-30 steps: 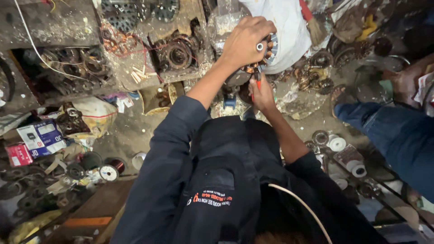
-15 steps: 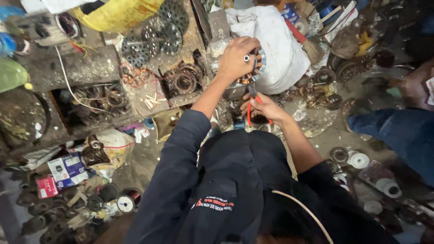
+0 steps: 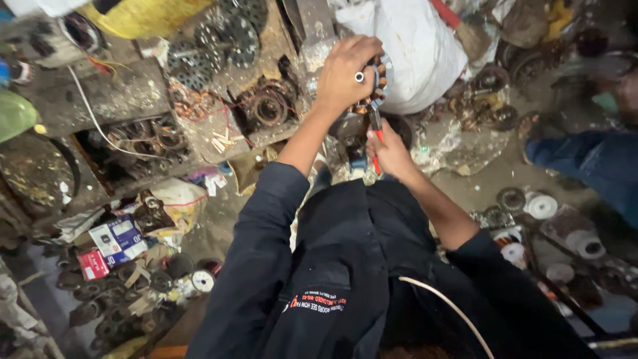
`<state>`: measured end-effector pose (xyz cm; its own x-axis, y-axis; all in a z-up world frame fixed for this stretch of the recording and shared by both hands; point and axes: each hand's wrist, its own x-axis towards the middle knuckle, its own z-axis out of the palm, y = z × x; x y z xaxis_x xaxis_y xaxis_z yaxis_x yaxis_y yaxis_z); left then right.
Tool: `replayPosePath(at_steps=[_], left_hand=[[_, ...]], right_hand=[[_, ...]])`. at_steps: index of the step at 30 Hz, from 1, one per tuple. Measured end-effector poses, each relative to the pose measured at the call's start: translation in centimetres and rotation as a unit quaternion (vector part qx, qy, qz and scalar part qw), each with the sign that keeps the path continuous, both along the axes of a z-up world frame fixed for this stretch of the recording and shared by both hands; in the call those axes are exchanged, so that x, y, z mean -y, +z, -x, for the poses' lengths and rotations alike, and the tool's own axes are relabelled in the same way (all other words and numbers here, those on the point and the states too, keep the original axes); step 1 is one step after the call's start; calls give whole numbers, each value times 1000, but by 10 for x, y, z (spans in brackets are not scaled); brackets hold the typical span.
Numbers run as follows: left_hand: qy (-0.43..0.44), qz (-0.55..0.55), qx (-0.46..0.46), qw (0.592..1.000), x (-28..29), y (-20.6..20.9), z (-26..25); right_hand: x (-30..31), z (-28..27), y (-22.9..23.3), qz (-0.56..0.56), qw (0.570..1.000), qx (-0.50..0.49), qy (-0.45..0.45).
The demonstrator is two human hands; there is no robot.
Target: The person uses pliers to repeatedly pull and separate copper wire coils from a cylindrical motor stator. The person holds the stator with one hand and uses the pliers with the other to extract the wire, which falls into a container below.
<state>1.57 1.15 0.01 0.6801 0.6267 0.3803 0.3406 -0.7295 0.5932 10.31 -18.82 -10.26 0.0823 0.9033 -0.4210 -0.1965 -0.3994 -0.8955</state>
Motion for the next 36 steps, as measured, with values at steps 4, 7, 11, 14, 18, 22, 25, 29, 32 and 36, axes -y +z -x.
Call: replayPosePath(at_steps=[4,7,11,14,18,22,25,29,32,36], left_hand=[[-63,-23,36,997,-10,-16,8],[-48,-42,14,998,-16,-6,1],[-24,-22,-27,999,-11,3,-4],[-13,-25,-43,999,-12,5,-8],[-36,-47,6,998,-20,-8,-5],[-75,-69,39,994,-21,-1,-6],[-31,-25,-46,998,-18,1,-7],[0,-38,-14,999,-7,6,-4],[46,-27,0,999,4,10,-3],[84,29,-62,994,28,2,13]], right_hand=[[-1,13,-8,12,952,305,1],[-18,8,1,-55,931,360,-27],[-22,4,6,-18,954,300,-8],[-20,0,-2,-16,947,320,1],[-19,6,-28,-38,940,338,-5],[-32,6,-37,4,912,409,-18],[-28,2,-45,-49,923,381,-13],[-19,-16,-50,-58,936,345,17],[-20,-47,-41,-118,908,398,64],[2,-55,-21,30,963,227,144]])
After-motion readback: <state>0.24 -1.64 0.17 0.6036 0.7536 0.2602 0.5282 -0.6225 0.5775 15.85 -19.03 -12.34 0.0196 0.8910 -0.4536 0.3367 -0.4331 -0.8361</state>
